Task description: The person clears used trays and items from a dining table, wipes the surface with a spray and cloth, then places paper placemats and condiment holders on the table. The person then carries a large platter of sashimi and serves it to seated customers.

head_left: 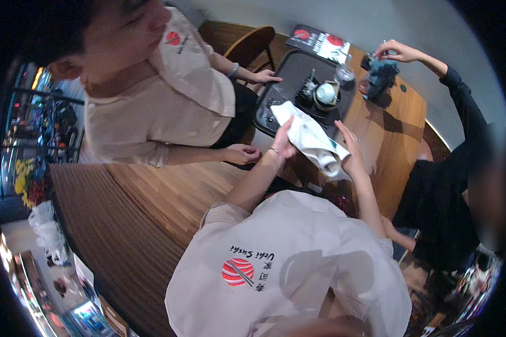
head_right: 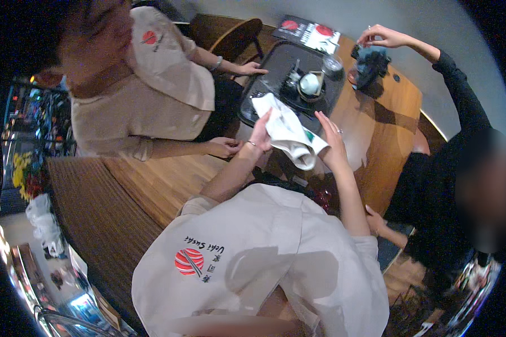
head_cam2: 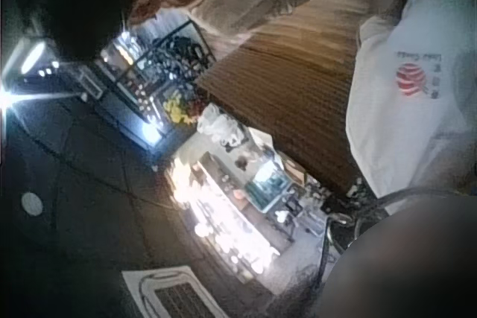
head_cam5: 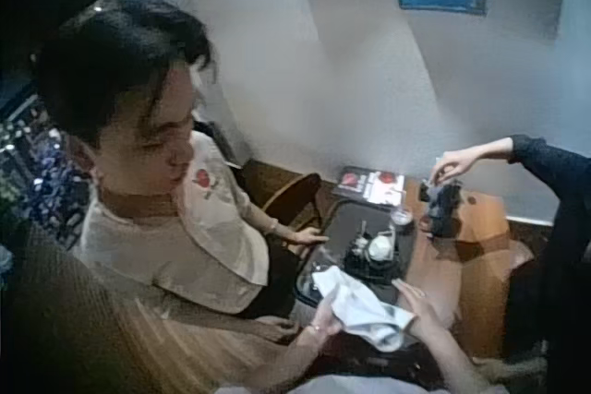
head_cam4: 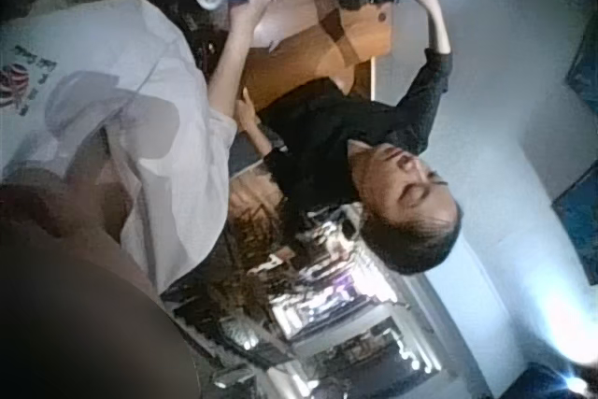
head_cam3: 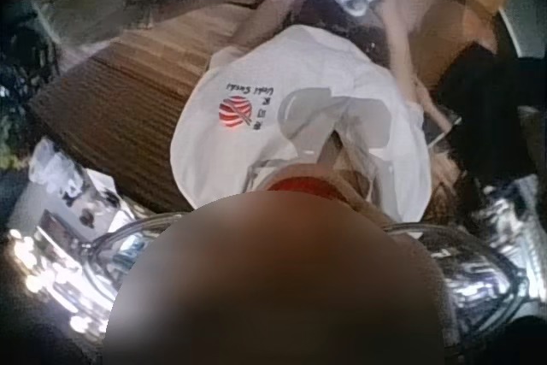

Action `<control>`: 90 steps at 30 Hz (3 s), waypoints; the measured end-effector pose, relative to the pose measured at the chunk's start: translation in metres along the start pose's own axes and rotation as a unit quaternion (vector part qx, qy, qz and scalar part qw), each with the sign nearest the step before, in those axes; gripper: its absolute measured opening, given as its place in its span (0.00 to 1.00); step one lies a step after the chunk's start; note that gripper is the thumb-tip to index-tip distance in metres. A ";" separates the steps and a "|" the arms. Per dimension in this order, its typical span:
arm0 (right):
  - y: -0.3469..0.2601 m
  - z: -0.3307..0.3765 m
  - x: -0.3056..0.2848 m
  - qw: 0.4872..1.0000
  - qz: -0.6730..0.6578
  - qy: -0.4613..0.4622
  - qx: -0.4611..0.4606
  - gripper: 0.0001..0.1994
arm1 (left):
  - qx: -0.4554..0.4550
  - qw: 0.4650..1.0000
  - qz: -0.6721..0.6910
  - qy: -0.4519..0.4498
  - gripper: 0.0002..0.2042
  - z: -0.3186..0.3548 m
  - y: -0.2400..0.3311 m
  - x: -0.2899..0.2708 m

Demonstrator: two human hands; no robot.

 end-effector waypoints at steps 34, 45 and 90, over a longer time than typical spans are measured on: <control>0.049 -0.022 0.131 0.915 -0.390 -0.087 0.056 0.22 | -0.202 0.952 -0.221 -0.070 0.34 0.054 -0.016 -0.091; 0.055 -0.028 0.144 0.941 -0.288 -0.111 0.142 0.32 | -0.159 0.920 -0.336 0.127 0.31 0.059 0.000 -0.056; 0.120 0.097 0.169 0.885 -0.374 -0.067 0.269 0.12 | 0.112 0.587 -0.762 0.247 0.53 -0.055 0.110 -0.074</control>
Point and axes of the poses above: each hand's wrist, its own z-axis away from the middle knuckle, its own x-axis out of the palm, y = z × x, the point moved 4 cm from there along -z, towards the middle knuckle, and after that the axes turned 13 degrees about -y, right-handed, at the moved point
